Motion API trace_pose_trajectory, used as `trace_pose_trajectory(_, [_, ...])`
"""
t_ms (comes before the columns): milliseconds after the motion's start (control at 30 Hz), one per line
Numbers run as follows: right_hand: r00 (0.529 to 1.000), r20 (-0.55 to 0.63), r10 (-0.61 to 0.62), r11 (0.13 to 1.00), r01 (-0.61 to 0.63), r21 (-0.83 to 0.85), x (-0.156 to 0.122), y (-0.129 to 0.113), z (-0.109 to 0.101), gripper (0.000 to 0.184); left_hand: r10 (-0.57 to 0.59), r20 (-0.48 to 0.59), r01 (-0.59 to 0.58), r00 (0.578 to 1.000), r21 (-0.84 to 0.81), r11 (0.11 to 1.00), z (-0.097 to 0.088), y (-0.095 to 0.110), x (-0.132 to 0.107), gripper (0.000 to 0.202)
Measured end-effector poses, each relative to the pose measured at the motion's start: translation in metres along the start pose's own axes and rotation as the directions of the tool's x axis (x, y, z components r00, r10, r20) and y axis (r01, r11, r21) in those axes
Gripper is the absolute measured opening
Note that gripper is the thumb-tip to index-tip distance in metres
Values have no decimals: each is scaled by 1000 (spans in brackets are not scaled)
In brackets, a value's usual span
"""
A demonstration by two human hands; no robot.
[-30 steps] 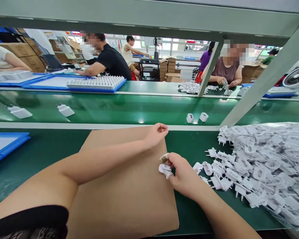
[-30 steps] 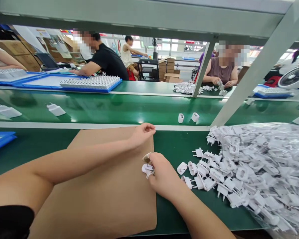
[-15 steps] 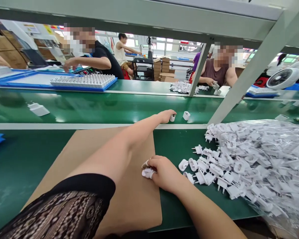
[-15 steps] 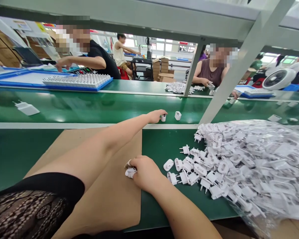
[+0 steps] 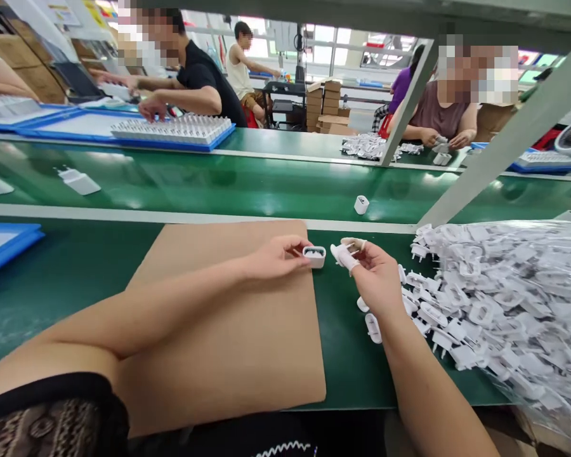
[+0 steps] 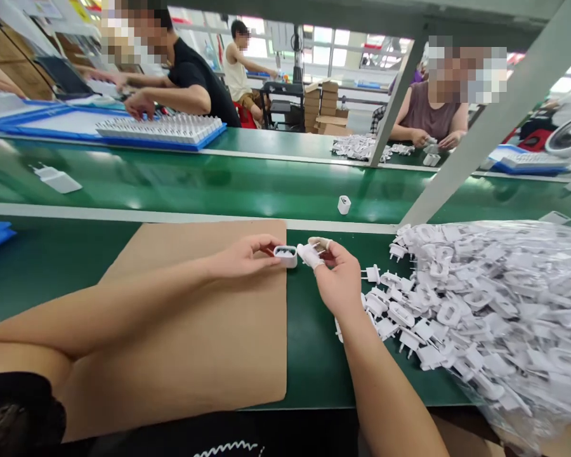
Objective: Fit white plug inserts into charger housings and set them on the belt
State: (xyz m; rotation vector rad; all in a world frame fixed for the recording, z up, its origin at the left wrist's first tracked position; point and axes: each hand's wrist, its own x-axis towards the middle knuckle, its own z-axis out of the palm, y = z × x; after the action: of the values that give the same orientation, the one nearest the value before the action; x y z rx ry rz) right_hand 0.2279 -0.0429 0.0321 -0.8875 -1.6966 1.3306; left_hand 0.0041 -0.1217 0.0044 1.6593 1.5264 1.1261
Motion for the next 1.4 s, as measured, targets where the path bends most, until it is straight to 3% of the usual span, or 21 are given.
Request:
trace_pose_trajectory(67, [996, 59, 72, 995, -76, 61, -1, 1, 5, 39, -18, 19, 19, 1000, -41, 999, 9, 7, -23, 28])
trace_pose_trajectory(167, [992, 96, 76, 997, -78, 16, -6, 7, 14, 37, 10, 3, -9, 1000, -69, 998, 19, 7, -36, 27])
trace_pose_trajectory(333, [978, 159, -134, 956, 170, -241, -16, 11, 20, 24, 79, -63, -79, 995, 1, 997, 22, -4, -33, 30])
trace_pose_trajectory(467, [909, 222, -353, 833, 414, -368, -20, 5, 21, 26, 93, -52, -96, 994, -45, 994, 22, -8, -33, 25])
trace_pose_trajectory(767, [798, 413, -438, 576, 602, -553, -11, 0, 23, 32, 133, -62, -135, 989, -32, 990, 22, -11, -34, 21])
trace_pose_trajectory(867, [784, 429, -448, 565, 620, -545, -9, 1, 22, 30, 135, -61, -137, 989, -39, 990, 22, -11, -33, 21])
trace_pose_trajectory(1067, [824, 307, -476, 647, 564, -513, -10, -3, 21, 29, 120, -41, -121, 992, -18, 993, 20, -8, -33, 23])
trace_pose_trajectory(1233, [810, 404, -424, 584, 586, -562, -11, -2, 25, 30, 137, -40, -138, 990, -12, 990, 20, -10, -32, 22])
trace_pose_trajectory(1400, [807, 425, -410, 514, 590, -623, -9, -5, 28, 34, 111, -55, -113, 992, -39, 993, 21, -9, -33, 22])
